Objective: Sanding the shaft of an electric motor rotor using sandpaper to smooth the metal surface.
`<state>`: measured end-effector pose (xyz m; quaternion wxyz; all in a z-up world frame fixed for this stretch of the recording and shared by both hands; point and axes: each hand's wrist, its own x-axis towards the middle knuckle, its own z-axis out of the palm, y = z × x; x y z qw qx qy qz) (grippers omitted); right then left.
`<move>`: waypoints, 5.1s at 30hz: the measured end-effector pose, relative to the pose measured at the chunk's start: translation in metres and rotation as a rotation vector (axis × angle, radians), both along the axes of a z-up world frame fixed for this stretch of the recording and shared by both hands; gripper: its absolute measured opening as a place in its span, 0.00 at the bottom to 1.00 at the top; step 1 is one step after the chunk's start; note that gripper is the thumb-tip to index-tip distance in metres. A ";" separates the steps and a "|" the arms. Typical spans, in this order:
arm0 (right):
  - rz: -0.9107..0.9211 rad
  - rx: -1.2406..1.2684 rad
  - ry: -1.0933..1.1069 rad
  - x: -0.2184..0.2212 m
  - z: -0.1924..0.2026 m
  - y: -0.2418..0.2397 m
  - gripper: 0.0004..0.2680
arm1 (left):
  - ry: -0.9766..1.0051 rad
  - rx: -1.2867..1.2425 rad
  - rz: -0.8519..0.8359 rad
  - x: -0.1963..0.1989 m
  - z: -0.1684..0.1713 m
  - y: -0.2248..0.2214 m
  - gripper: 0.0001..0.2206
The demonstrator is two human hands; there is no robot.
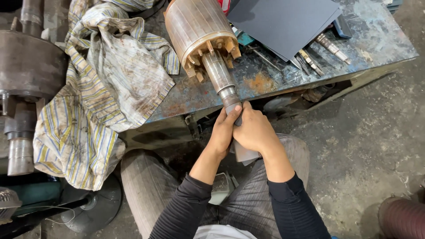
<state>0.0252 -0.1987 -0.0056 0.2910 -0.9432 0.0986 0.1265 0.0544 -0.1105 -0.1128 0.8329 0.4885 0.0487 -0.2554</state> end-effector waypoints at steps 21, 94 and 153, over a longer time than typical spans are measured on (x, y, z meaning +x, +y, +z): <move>-0.028 -0.021 0.076 0.006 0.010 0.000 0.26 | -0.011 -0.279 0.091 0.004 -0.022 -0.014 0.21; -0.471 1.614 0.330 -0.008 -0.082 -0.040 0.10 | -0.417 0.608 0.091 -0.036 0.032 0.066 0.11; -0.437 0.763 -0.080 0.004 -0.078 -0.031 0.27 | -0.109 0.481 0.018 -0.071 0.084 0.029 0.25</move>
